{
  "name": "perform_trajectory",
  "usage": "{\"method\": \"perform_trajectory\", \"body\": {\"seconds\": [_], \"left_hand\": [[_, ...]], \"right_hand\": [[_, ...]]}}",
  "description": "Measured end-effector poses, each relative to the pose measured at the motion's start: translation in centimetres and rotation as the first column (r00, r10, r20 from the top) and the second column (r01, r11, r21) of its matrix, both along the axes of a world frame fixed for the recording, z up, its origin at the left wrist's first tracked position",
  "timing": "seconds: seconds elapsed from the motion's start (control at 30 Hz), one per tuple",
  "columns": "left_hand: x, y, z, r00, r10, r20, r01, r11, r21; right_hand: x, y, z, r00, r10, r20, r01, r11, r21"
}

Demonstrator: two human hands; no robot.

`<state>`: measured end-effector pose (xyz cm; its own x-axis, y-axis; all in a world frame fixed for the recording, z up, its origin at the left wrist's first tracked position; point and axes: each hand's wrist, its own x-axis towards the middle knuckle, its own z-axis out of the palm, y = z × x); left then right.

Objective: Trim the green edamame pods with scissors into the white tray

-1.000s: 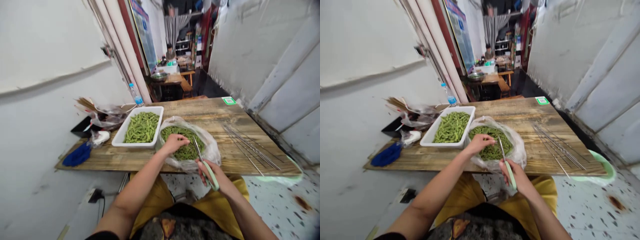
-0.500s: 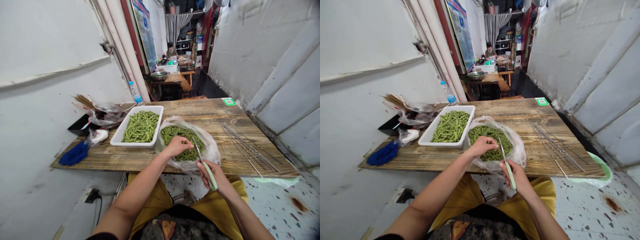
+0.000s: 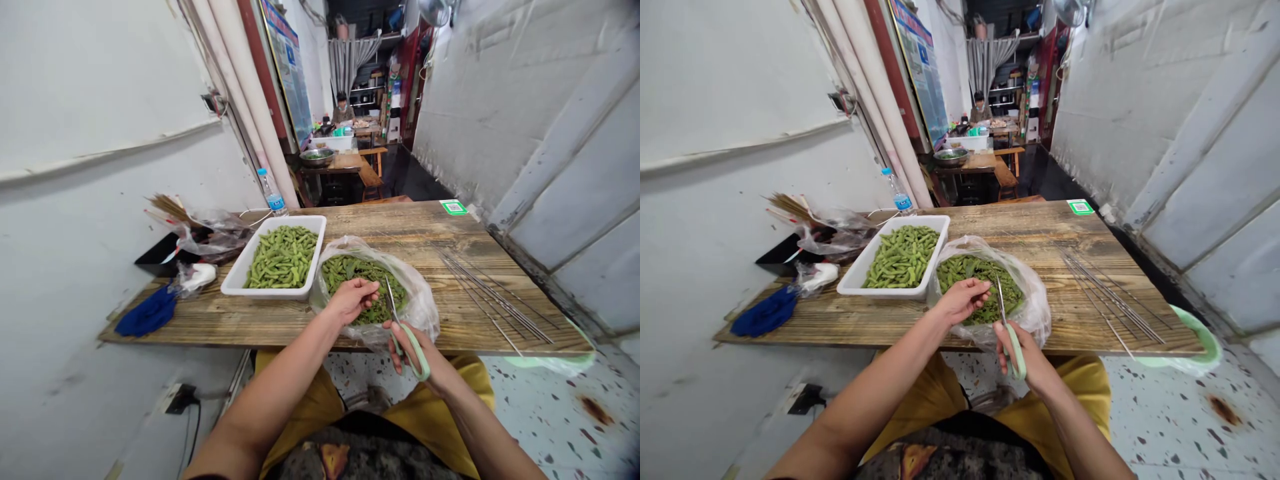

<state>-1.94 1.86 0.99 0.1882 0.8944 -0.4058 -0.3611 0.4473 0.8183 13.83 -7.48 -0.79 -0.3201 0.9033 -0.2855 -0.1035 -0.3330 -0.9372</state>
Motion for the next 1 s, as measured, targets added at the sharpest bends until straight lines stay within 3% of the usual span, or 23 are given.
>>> {"method": "perform_trajectory", "body": {"seconds": [0.33,0.57,0.63,0.7,0.77,0.8,0.87,0.93,1.0], "left_hand": [[0.8,-0.6,-0.1,0.999,0.033,-0.001,-0.033,0.999,0.036],[-1.7,1.3,0.9,0.987,0.153,0.044,-0.152,0.988,-0.017],[-2.4,2.1,1.0,0.99,0.142,-0.003,-0.142,0.99,-0.018],[-2.7,2.8,0.9,0.979,0.104,-0.176,-0.095,0.994,0.061],[-2.7,3.4,0.4,0.888,0.037,-0.459,0.063,0.978,0.201],[-2.6,3.7,0.1,0.79,0.01,-0.613,0.188,0.948,0.257],[-2.2,4.1,-0.5,0.511,0.023,-0.86,0.431,0.858,0.279],[-1.7,4.5,-1.0,0.278,0.079,-0.957,0.552,0.802,0.227],[-1.1,4.9,-1.4,0.183,0.115,-0.976,0.562,0.802,0.2]], "right_hand": [[-0.1,0.1,-0.2,0.999,-0.034,-0.022,0.033,0.999,-0.012],[0.7,0.1,-0.9,0.994,-0.091,-0.064,0.086,0.994,-0.068],[1.0,-0.1,-0.8,0.994,-0.084,-0.068,0.079,0.994,-0.075],[1.2,-0.4,-0.5,0.995,-0.074,-0.074,0.067,0.994,-0.088],[1.3,-0.6,-0.4,0.994,-0.065,-0.086,0.056,0.994,-0.099],[1.4,-0.7,-0.3,0.994,-0.058,-0.088,0.049,0.994,-0.096],[1.4,-0.8,-0.3,0.996,-0.045,-0.073,0.039,0.996,-0.078],[1.6,-0.9,-0.4,0.998,-0.032,-0.046,0.029,0.998,-0.052],[1.6,-0.9,-0.5,0.999,-0.028,-0.035,0.027,0.999,-0.038]]}}
